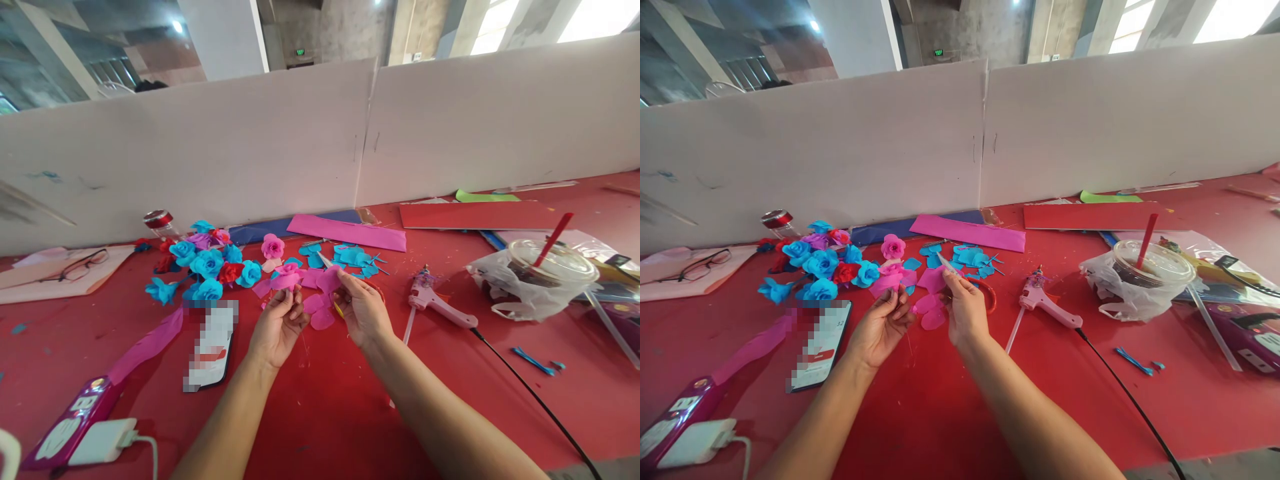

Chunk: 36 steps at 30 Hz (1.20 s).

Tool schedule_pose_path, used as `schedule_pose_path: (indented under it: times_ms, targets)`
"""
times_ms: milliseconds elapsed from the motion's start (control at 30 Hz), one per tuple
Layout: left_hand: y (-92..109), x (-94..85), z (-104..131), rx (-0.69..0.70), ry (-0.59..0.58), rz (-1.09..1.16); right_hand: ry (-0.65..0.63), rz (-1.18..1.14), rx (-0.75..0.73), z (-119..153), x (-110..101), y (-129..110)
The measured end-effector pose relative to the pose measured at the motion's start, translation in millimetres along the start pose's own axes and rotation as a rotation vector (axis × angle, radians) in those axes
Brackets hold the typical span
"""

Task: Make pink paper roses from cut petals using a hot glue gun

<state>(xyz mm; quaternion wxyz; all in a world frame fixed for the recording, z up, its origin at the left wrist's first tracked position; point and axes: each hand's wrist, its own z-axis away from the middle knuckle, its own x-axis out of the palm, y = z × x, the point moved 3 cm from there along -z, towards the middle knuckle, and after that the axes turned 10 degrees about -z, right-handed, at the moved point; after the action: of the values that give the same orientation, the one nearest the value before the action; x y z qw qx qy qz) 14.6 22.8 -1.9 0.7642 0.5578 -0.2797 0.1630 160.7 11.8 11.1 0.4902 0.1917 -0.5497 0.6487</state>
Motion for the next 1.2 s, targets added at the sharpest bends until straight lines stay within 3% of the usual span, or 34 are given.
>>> schedule_pose_path:
  times_ms: [300,767,1000,1200]
  targets:
    - [5.2,0.3,0.7,0.111,0.043,-0.081,0.000,-0.005,0.011,0.5,0.7,0.9]
    - [-3.0,16.0,8.4,0.126,0.048,-0.265,-0.098,0.081,0.015,6.9,6.8,1.7]
    - [-10.0,16.7,8.8,0.148,0.025,-0.391,-0.139,0.233,-0.025,8.7,8.1,1.8]
    - [-11.5,16.8,8.5,0.165,0.047,-0.462,-0.154,0.232,-0.004,8.7,9.0,1.9]
